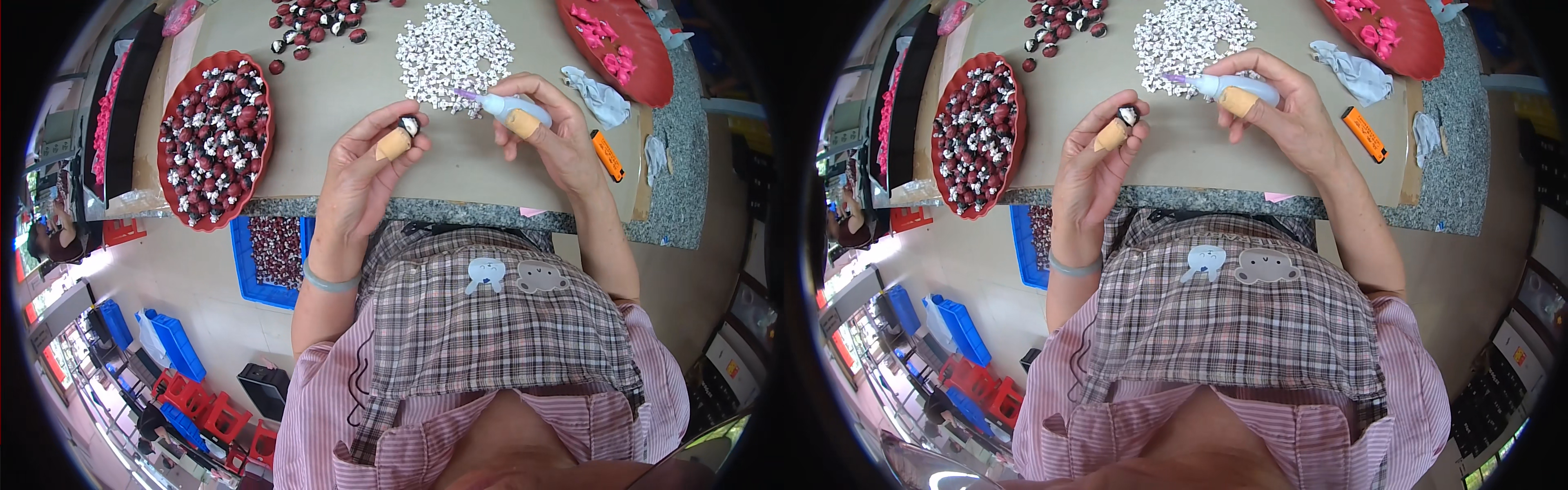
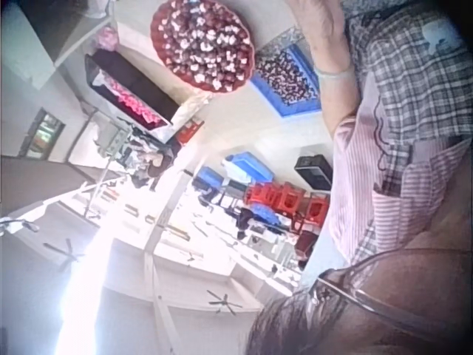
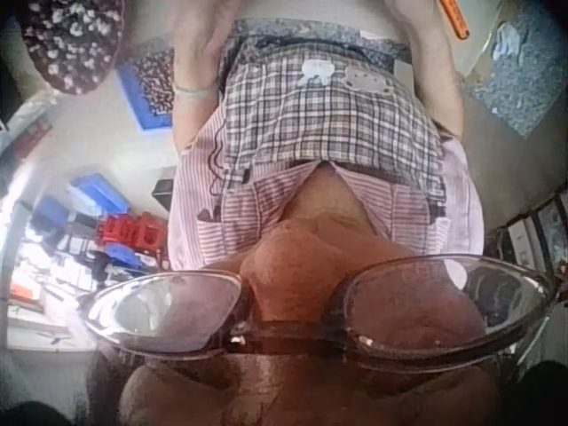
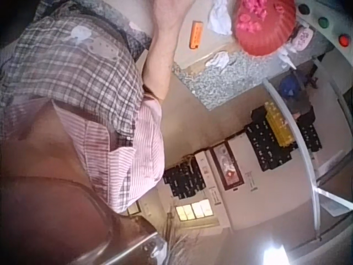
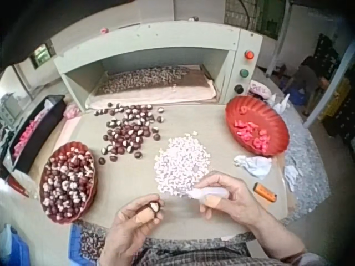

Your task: Glue small white decorative pieces onto small brown and black figurines at a factory workstation.

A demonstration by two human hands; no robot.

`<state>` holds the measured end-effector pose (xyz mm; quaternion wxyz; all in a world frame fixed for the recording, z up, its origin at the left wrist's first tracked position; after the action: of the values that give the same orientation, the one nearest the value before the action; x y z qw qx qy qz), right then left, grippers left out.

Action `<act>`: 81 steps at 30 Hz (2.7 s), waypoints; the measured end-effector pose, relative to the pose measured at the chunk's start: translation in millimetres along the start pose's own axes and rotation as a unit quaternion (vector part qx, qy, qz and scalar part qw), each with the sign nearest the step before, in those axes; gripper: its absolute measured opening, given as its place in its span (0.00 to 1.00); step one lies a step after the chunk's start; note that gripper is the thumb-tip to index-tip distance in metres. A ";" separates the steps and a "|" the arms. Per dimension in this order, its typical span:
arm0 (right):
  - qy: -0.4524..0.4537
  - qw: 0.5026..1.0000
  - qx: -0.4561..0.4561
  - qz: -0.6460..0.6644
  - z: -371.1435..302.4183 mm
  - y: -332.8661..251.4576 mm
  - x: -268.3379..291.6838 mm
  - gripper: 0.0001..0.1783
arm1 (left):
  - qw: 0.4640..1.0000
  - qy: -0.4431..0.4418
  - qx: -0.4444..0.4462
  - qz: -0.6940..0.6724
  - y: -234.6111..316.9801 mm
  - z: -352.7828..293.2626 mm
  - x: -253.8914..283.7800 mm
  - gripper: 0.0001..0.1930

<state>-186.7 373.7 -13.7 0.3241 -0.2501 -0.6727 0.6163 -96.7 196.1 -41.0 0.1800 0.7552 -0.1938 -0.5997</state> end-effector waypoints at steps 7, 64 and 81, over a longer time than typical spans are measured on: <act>0.103 0.991 0.022 0.077 -11.0 -5.2 7.4 0.23 | 1.000 -0.026 0.013 0.006 -12.7 1.1 0.9 0.14; 0.032 0.996 -0.079 0.003 -5.7 27.9 7.2 0.14 | 0.998 0.032 -0.039 0.029 5.6 -6.2 25.1 0.11; 0.008 0.852 0.170 -0.496 8.3 -4.0 -13.3 0.11 | 0.998 0.043 -0.024 0.038 6.8 -14.3 33.5 0.18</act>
<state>-183.8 357.9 -11.7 0.6292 0.1707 -0.5899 0.4764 -76.4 173.8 -62.5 0.2291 0.7679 -0.2000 -0.5638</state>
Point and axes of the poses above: each hand's wrist, its own z-axis towards the middle knuckle, its own x-axis out of the back of the hand, y = z × x, the point moved 7 cm from there along z, towards the middle knuckle, and after that the axes turned 13 degrees about -z, right-handed, at the moved point
